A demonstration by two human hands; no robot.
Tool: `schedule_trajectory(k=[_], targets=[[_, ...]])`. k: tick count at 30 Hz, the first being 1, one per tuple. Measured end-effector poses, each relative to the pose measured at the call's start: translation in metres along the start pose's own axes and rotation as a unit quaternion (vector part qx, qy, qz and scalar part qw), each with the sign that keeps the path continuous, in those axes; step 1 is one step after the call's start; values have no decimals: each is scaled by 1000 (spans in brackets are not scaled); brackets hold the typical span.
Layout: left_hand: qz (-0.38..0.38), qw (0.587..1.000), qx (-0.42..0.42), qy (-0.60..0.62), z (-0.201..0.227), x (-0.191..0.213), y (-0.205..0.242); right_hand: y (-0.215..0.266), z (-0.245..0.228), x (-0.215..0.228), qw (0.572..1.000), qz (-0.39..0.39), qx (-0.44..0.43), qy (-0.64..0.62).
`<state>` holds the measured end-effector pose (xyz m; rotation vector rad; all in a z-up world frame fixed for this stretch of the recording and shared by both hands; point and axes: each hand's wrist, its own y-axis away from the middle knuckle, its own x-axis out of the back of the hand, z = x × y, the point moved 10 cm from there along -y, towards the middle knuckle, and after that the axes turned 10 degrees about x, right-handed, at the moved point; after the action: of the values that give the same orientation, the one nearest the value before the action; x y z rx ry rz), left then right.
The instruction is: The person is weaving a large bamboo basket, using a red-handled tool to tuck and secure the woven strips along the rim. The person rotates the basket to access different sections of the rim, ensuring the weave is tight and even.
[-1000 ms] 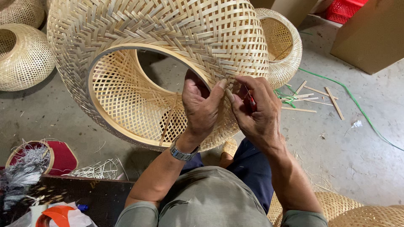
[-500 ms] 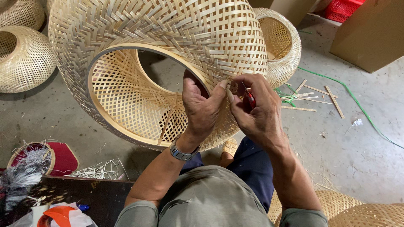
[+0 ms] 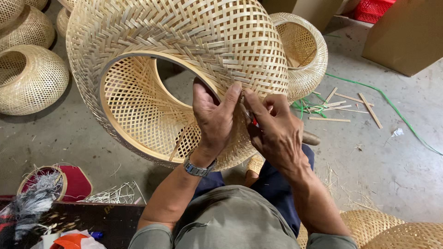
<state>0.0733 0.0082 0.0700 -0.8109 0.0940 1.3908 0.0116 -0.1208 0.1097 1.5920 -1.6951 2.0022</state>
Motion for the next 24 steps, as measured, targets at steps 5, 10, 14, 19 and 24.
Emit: schedule_trajectory(k=[5,10,14,19,24], targets=[[10,999,-5,-34,10,-3,2,18,15,1,999,-10,-16,33],[-7,996,-10,-90,21,-15,3,45,40,15,993,82,-82,13],[-15,993,-5,-116,21,-20,6,52,82,11,982,101,-136,-82],[-33,985,-19,-170,15,-15,8,69,99,-32,898,117,-192,-378],[26,973,125,-193,-26,34,8,82,94,-46,880,138,-196,-409]])
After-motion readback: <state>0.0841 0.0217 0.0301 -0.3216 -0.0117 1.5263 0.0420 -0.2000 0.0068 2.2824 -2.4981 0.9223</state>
